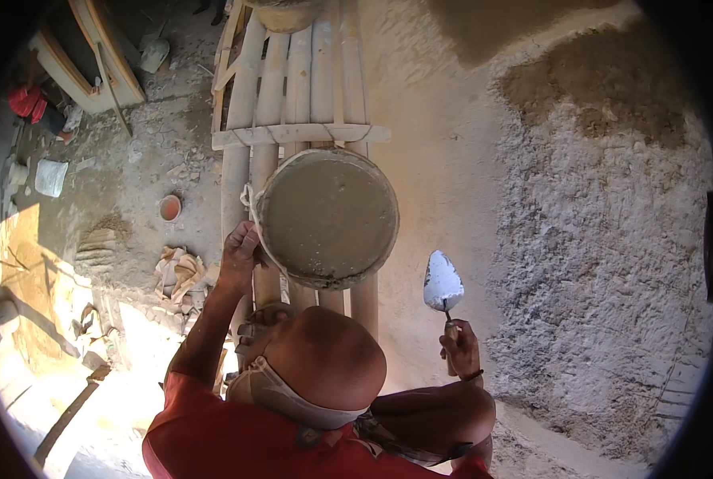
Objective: The person applies cement mixture to a wall using a trowel and handles buckets of the mixture.
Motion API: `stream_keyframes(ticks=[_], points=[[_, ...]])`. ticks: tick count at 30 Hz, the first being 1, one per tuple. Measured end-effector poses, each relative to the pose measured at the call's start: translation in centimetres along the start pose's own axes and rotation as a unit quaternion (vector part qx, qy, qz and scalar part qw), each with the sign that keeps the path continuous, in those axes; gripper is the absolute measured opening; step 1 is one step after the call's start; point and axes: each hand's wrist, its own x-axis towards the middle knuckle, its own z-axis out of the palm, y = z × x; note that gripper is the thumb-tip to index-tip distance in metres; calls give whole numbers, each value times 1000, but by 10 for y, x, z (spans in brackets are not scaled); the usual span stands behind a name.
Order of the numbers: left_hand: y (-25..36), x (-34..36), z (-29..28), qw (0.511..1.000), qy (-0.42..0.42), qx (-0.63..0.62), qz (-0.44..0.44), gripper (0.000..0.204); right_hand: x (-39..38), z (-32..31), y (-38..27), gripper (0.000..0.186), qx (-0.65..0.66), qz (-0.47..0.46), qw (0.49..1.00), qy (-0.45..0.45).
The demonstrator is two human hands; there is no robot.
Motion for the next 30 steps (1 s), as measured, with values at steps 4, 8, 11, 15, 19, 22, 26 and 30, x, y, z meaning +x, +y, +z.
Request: stream_keyframes(ticks=[4, 8, 11, 15, 19, 22, 26, 30], points=[[-6, -1, -15, 999, -38, -18, -12, 24, -4, -12, -104, 35, -267, -219, 939, 4], [-5, -8, -23, 1000, -21, -15, -9, 23, 13, 1, -198, 42, -417, -315, 852, -11], [-8, -5, -23, 1000, -30, 4, -2, 25, 43, 14, -242, 36, -495, -341, 799, -19], [-6, -1, -12, 999, -36, 21, -6, 26, 88, 48, -251, 32, -593, -331, 731, -67], [-3, 2, 4, 999, -39, -4, -3, 25, 117, 91, -225, 24, -515, -292, 788, -166], [-6, -1, -6, 999, -43, -12, 0, 26, 119, 108, -229, 21, -407, -185, 854, -268], [-7, -1, -13, 999, -48, 6, 4, 27, 98, 97, -240, 23, -266, -12, 913, -310], [5, -4, -10, 999, -23, 35, -14, 22, 77, 81, -227, 29, -336, -273, 875, -215]])
